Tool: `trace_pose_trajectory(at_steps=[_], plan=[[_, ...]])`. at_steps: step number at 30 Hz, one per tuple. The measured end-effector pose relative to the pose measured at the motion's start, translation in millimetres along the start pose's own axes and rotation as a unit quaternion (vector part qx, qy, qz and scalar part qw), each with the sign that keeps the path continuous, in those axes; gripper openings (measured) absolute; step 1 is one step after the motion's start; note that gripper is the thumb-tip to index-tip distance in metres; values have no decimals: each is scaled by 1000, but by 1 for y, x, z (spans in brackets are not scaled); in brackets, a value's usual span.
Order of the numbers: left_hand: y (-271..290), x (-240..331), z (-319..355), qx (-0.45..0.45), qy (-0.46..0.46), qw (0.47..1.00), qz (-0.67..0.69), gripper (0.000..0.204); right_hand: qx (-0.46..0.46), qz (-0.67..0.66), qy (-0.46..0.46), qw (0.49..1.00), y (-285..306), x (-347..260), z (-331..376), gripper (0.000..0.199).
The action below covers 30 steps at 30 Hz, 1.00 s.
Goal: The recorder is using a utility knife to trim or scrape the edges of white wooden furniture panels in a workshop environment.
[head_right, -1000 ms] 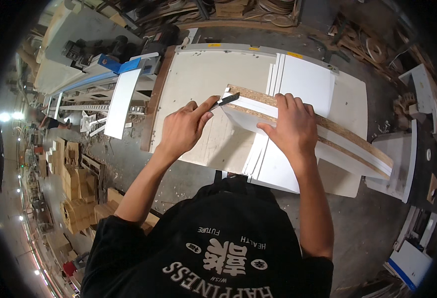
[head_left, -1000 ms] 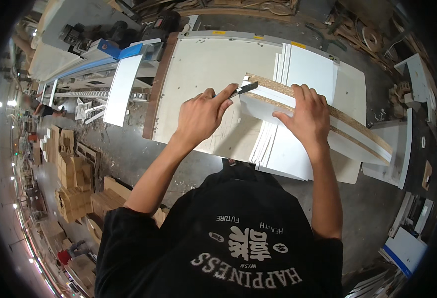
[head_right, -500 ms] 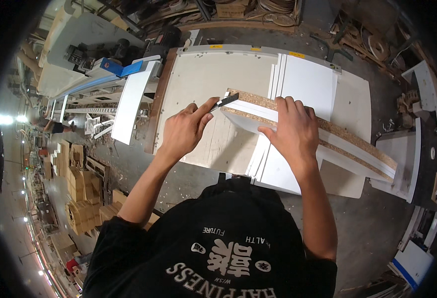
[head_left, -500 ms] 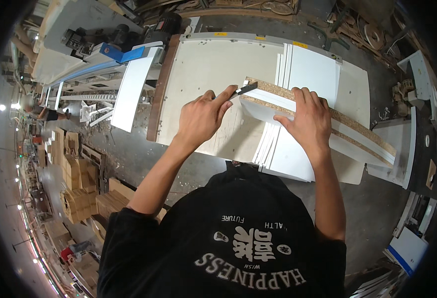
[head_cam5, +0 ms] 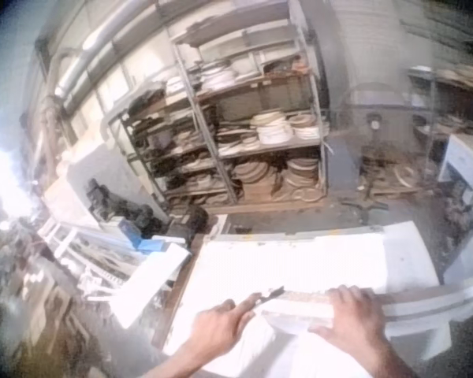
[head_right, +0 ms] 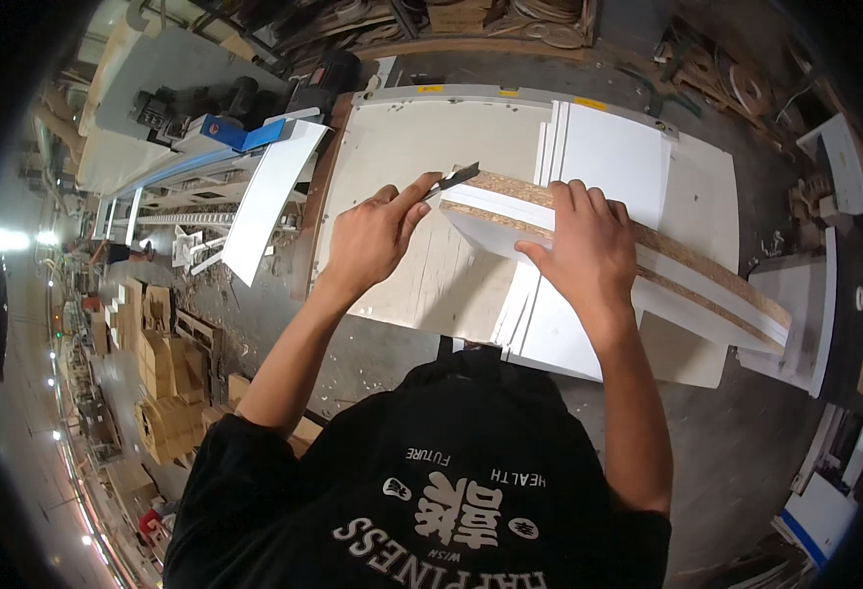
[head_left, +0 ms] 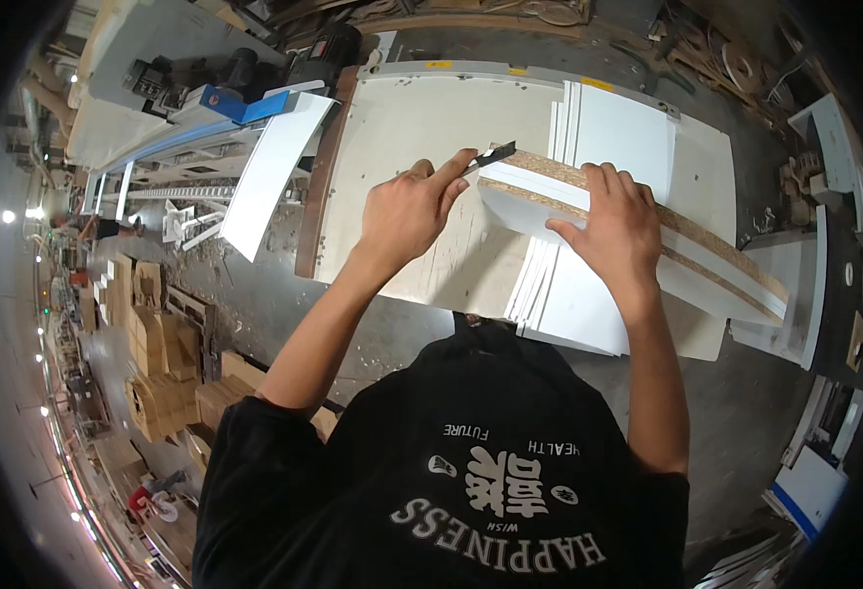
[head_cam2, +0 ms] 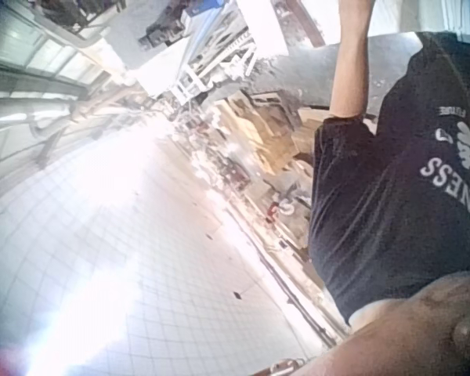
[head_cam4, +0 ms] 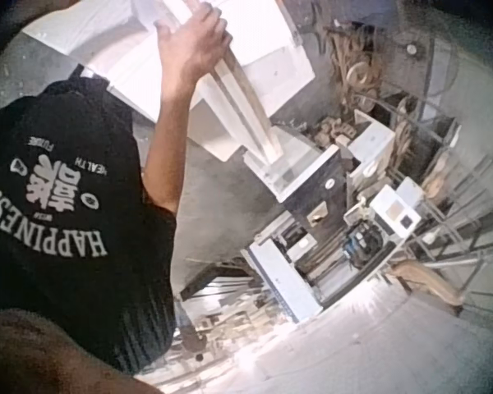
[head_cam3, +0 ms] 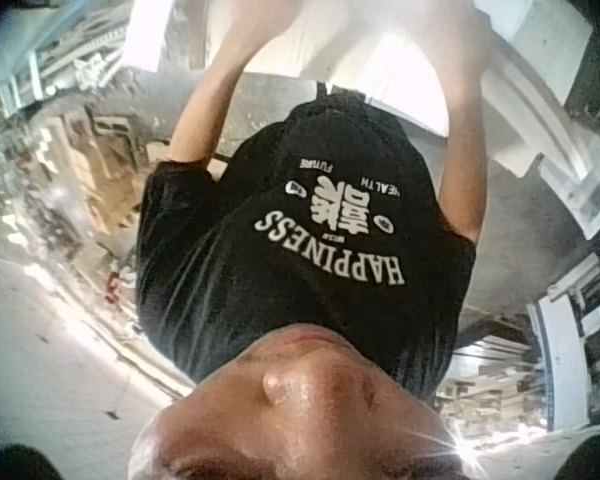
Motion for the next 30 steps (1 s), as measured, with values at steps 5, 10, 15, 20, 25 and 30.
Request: trace_pose_trajectory(at_steps=[5,10,15,20,25,30], plan=[[5,3,-7,-11,4,1000,-15,41,10,-8,6,1000,1,0,0,76],[5,6,-12,19,1,1000,0,41,-19,-16,-11,1000,0,2,-6,76],[-3,-6,-4,-9,20,1000,-2,41,10,-3,-10,1000,-1,1,-3,74],[-2,-29,-50,5,43,999,-28,41,8,-1,-1,1000,6,-8,-3,72],[-33,-52,-73,-21,39,989,141,43,-2,-1,-22,1000,3,-1,-2,71],[-52,-50,-59,-30,-31,896,442,39,10,0,-18,1000,1,-1,1,75]])
Point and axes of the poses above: each hand's wrist, its own z-axis away from the middle knuckle, its own y-axis out of the back of the hand, x = y × z, the point moved 9 cm from there along -z, towards the middle knuckle, and after that the axes turned 7 degrees about -x, right-handed, at the moved point
